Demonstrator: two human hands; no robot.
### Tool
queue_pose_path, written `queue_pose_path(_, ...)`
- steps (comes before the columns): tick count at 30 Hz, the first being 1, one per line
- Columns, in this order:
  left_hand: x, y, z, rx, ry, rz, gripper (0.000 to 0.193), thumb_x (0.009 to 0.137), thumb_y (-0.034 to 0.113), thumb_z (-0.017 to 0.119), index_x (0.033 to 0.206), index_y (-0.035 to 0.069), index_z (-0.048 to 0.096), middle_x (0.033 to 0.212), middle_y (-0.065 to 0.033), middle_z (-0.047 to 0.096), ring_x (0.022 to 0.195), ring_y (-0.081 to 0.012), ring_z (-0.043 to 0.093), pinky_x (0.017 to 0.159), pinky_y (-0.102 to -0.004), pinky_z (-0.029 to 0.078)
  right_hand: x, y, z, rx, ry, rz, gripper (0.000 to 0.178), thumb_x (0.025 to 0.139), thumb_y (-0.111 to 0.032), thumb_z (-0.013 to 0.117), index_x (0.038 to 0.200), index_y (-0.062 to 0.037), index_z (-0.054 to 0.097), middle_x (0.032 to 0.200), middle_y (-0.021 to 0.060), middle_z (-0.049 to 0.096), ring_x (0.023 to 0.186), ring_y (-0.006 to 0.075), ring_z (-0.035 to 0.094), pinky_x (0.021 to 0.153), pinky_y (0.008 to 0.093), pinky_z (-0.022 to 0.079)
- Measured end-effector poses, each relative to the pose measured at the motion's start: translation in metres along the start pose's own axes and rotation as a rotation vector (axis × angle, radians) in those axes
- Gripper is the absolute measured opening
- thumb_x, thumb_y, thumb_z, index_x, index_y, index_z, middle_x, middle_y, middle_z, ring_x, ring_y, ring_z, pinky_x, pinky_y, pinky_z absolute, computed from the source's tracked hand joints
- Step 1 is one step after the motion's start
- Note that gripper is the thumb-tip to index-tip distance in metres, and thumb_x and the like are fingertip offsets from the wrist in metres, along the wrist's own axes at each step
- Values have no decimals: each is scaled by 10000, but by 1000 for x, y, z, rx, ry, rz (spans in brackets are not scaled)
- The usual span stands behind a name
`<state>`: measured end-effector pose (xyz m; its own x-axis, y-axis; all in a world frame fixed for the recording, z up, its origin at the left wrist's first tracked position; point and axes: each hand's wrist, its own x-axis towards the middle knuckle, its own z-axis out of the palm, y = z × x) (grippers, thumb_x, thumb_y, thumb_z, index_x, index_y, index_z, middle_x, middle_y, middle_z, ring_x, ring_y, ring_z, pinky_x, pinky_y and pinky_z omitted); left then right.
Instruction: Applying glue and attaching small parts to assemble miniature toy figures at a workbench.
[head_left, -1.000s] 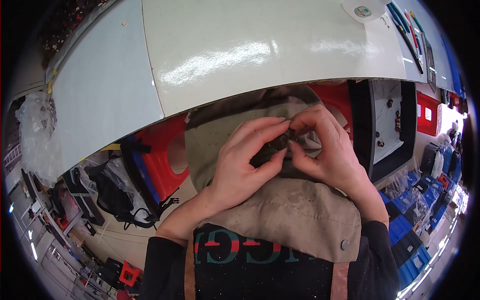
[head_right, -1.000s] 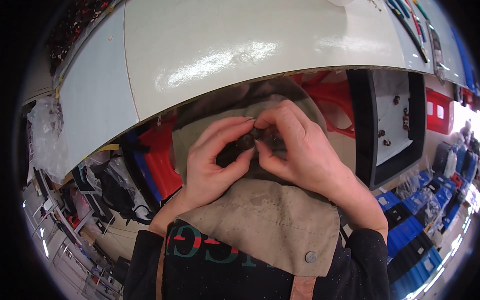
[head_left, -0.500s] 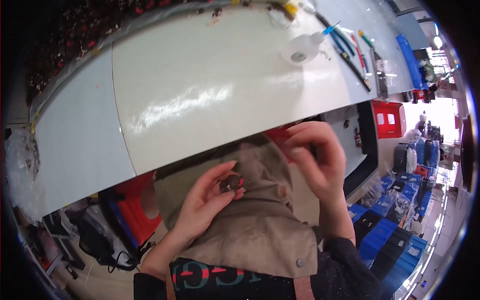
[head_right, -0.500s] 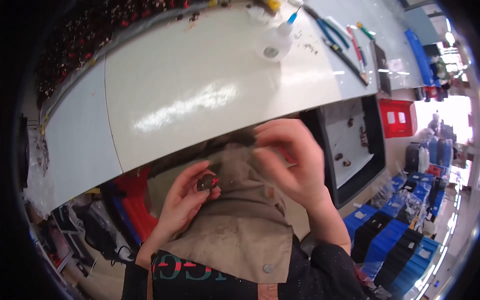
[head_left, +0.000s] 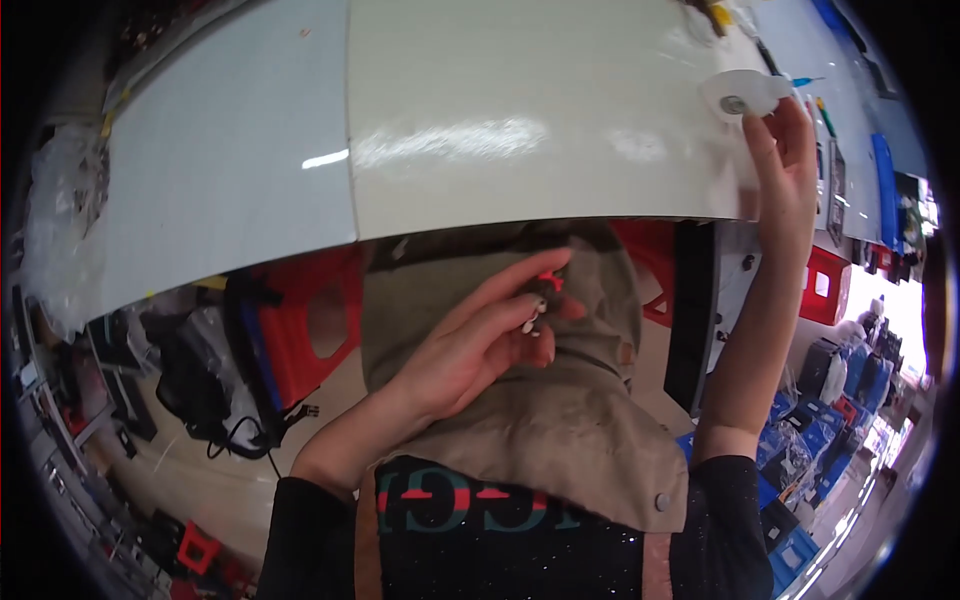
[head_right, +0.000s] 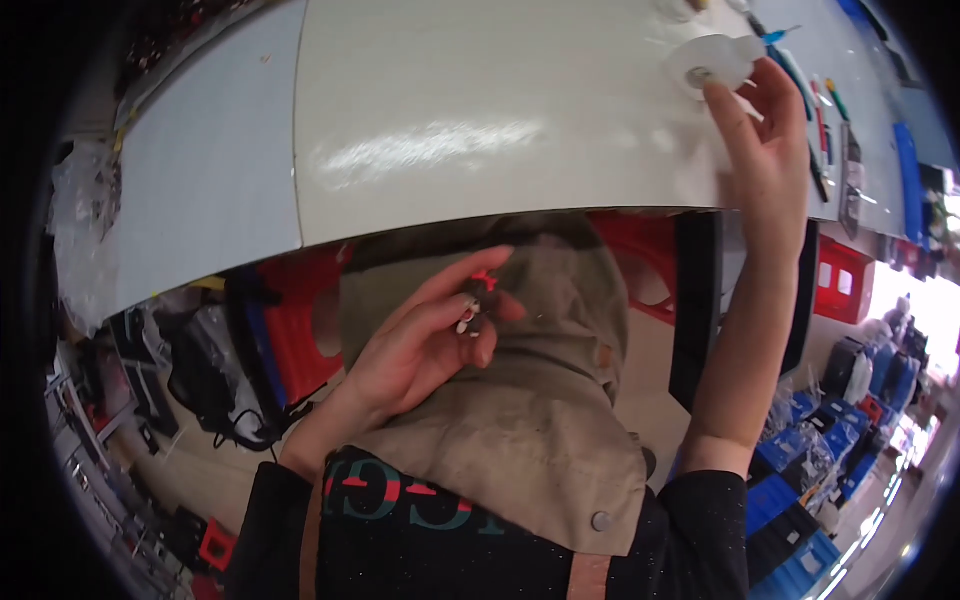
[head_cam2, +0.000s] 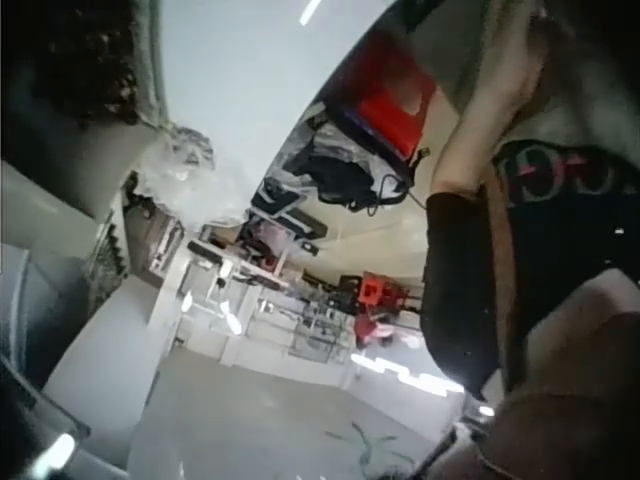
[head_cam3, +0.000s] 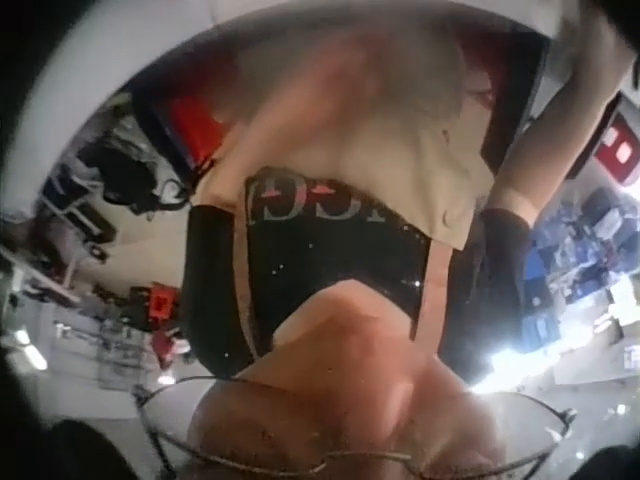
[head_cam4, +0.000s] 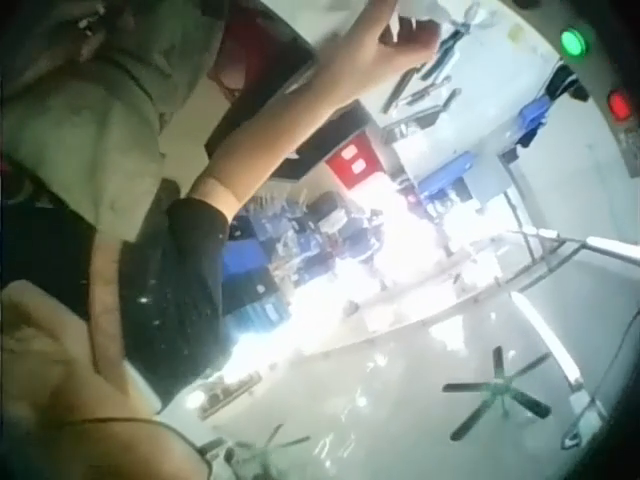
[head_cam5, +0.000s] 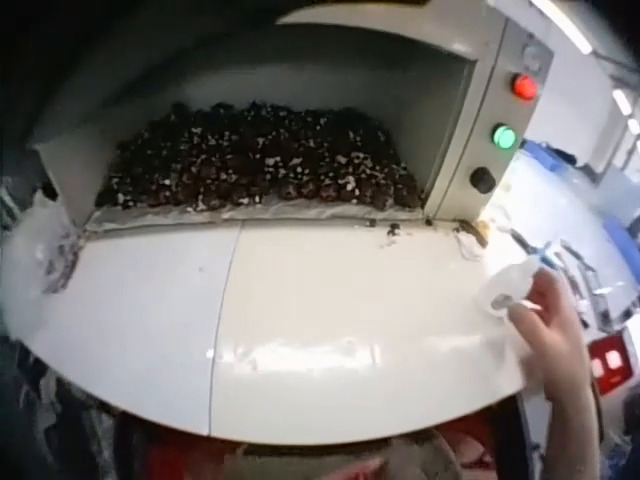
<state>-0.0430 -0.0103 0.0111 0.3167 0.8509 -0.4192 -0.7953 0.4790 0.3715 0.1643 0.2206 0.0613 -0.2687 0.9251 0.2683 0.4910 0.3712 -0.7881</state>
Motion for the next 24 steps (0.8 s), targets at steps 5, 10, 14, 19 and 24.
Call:
queue_pose_path(5,-2,1,-6,-36,21,19,540,938,174,415,1446,88,254,1190,-129,516,827,-124,530,757,-263,442,8,8,14,19,-86,86,462,868,-282,642,1192,26,525,1094,108,596,1021,183,544,934,308,390)
queue_pose_path(10,-3,-1,-9,-48,30,17,520,932,162,376,1435,72,277,1202,-125,504,832,-132,551,755,-267,452,-20,1,1,-34,1,33,389,911,-247,574,1199,11,523,1109,140,602,991,200,567,931,333,402)
queue_pose_path(14,-1,-1,-11,-60,31,2,513,928,146,376,1427,66,288,1211,-120,501,861,-140,570,762,-272,474,-59,-24,-6,315,34,76,315,896,-240,582,1088,9,561,1016,125,611,892,174,570,762,278,441)
queue_pose_path(19,2,0,-2,-48,50,-2,468,945,120,399,1406,72,341,1213,-74,516,1016,-167,568,871,-298,469,-91,-16,-30,334,-231,-95,424,839,-342,641,1037,14,524,959,142,555,853,198,531,692,285,414)
queue_pose_path(24,5,-1,10,-67,73,13,471,936,82,401,1400,47,334,1228,-93,503,1075,-187,558,904,-304,478,-113,-19,-30,284,-312,61,625,723,-523,721,975,3,499,836,75,479,741,154,447,629,252,347)
